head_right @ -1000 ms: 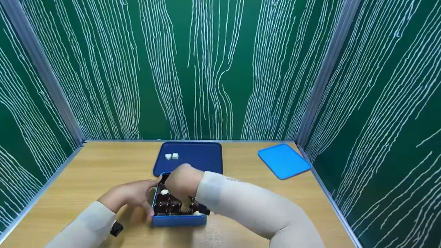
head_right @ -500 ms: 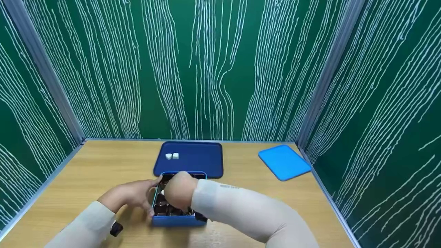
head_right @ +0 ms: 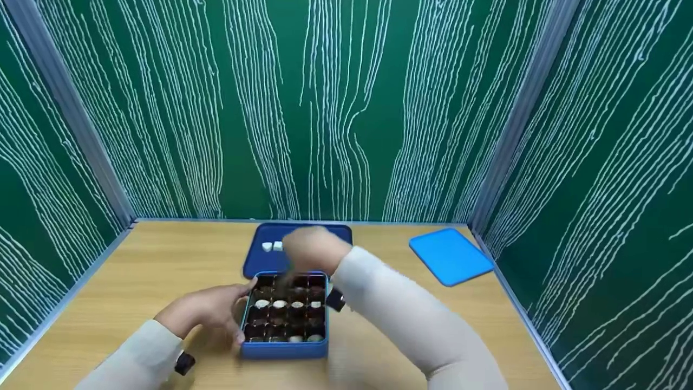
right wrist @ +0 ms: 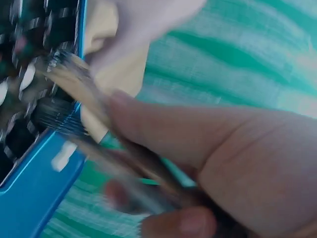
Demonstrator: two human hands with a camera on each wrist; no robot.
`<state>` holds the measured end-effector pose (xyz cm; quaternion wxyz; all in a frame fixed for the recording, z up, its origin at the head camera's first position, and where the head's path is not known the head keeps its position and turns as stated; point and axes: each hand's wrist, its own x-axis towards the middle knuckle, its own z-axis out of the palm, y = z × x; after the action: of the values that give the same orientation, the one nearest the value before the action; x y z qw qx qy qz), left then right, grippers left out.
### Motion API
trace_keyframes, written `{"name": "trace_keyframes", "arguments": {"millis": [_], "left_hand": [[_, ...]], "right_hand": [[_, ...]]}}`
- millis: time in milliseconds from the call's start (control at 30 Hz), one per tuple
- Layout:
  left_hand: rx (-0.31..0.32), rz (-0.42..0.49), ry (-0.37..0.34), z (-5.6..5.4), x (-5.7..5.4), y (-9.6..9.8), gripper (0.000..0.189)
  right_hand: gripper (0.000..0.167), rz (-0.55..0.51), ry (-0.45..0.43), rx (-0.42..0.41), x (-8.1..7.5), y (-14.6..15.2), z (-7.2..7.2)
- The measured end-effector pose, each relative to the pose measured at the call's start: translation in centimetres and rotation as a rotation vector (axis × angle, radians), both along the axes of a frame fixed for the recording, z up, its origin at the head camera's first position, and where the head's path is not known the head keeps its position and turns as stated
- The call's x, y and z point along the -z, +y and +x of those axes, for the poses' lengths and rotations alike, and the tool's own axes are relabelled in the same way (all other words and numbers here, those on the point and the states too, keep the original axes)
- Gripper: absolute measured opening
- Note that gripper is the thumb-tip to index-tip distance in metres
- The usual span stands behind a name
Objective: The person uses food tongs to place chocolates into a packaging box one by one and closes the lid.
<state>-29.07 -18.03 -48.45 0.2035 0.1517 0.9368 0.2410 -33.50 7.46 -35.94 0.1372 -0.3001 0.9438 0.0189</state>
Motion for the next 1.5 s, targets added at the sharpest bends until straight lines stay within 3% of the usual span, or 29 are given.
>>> {"name": "trace_keyframes", "arguments": {"millis": [100,167,367,633,933,1067,1267,1500], "left_hand": [[-0.009,0.001,-0.005,0.0,-0.2,0.2,0.152],[-0.01,-0.001,-0.007,0.0,-0.2,0.3,0.153],[-0.001,-0.018,-0.008,0.1,-0.5,0.9,0.153],[0.006,-0.023,-0.005,0.2,-0.9,1.6,0.152],[0.007,-0.052,-0.01,0.0,-1.1,2.3,0.152],[0.008,-0.056,-0.004,0.0,-1.1,2.0,0.152],[-0.008,-0.058,-0.006,0.0,-0.9,1.2,0.153],[-0.021,-0.061,-0.022,0.1,-1.0,0.2,0.152]], "right_hand": [[0.034,-0.201,0.052,0.069,1.9,0.5,-3.2],[0.024,-0.274,0.093,0.141,3.7,0.7,-5.2],[0.03,-0.295,0.104,0.321,8.0,0.6,-9.3],[0.031,-0.316,0.047,0.374,10.1,0.0,-11.3],[0.022,-0.256,0.087,0.372,11.6,0.2,-12.7],[0.018,-0.229,0.111,0.325,11.7,0.5,-12.9],[0.01,-0.147,0.13,0.263,8.8,1.9,-10.5],[0.025,0.157,0.168,0.143,5.3,3.8,-9.3]]}}
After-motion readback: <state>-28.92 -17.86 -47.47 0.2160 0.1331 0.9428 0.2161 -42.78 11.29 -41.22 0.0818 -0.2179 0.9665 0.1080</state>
